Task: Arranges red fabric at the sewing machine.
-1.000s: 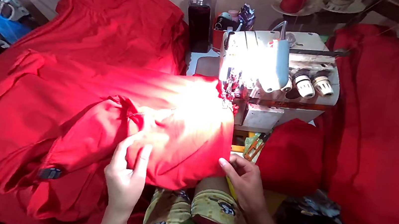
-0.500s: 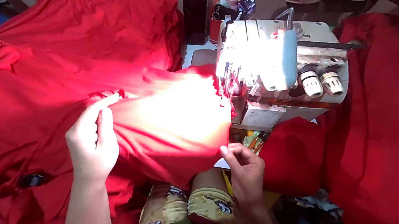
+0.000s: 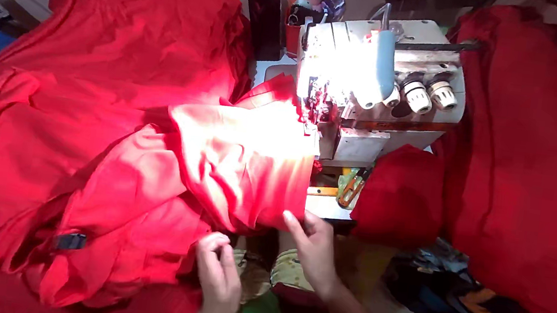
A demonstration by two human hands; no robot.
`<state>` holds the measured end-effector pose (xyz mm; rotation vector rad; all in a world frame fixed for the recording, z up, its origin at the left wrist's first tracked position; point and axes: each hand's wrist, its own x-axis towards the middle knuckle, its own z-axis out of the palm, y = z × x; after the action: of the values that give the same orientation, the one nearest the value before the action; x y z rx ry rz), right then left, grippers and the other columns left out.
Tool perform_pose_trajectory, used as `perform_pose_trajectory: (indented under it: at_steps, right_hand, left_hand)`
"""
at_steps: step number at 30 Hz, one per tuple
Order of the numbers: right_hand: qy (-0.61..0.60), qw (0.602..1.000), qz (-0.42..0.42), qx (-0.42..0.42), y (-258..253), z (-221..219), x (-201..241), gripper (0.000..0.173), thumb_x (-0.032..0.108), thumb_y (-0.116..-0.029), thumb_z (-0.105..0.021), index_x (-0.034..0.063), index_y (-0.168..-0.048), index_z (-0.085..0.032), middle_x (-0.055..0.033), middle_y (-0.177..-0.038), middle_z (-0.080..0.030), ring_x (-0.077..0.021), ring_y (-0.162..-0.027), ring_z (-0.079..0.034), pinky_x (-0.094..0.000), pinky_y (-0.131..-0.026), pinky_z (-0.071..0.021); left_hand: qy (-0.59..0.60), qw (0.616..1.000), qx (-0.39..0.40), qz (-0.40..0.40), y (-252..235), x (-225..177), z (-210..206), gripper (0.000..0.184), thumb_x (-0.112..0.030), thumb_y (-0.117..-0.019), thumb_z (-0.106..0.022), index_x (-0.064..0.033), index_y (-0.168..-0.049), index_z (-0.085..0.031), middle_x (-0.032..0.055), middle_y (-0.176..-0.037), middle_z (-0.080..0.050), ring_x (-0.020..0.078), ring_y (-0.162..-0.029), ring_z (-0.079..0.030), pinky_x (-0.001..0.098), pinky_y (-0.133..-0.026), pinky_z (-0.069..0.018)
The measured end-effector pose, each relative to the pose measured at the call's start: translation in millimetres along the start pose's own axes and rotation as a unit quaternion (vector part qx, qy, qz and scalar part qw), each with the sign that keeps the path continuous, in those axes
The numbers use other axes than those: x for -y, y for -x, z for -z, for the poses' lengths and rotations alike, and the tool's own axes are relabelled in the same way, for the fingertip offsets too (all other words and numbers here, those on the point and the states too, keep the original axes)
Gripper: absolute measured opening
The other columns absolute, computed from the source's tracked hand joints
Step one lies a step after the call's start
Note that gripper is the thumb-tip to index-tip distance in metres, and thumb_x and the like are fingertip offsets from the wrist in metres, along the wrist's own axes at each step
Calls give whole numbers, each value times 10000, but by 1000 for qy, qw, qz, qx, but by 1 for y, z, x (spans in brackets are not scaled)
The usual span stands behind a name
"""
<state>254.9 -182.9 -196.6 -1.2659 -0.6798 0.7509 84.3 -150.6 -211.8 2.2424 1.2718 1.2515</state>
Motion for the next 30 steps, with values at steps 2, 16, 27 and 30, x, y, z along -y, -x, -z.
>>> perform_pose_trajectory:
  at_steps: [2, 16, 27, 30]
  right_hand:
    - [-7, 1000, -1, -3, 23, 3, -22, 150, 84, -959, -637, -25, -914, -730, -7, -856, -741, 23, -827, -693, -173, -789, -582]
    - [69, 996, 9, -60, 46, 24, -70, 152, 77, -924, -683, -57, -875, -737, -86, -940, -730, 24, -842, -658, -133, -775, -534]
    - [64, 997, -40, 22, 46, 37, -51, 222, 66, -911, -676, -92, -1065, -700, -97, -967, -738, -48, -889, -698, -228, -841, -578]
    - [41, 997, -34, 58, 53, 42, -33, 147, 43, -926, -627, -58, -996, -707, -22, -921, -739, 18, -867, -687, -180, -820, -577]
  left_hand:
    - [16, 983, 118, 142, 36, 2, -11, 425, -134, -1046, -373, 202, -1260, -520, 361, -1258, -583, 404, -1220, -588, 464, -1066, -460]
    - [34, 973, 18, 230, 25, 17, -43, 423, -92, -1062, -408, 177, -802, -606, 189, -755, -596, 148, -787, -592, 285, -784, -478]
    - [198, 939, 105, 260, 14, 20, -39, 414, -149, -837, -785, 152, -1081, -641, 140, -986, -731, 39, -948, -695, 236, -899, -554]
    - [198, 944, 64, 255, 20, -1, -21, 326, -76, -843, -726, 167, -1038, -632, 87, -941, -730, -61, -908, -668, 143, -863, -538]
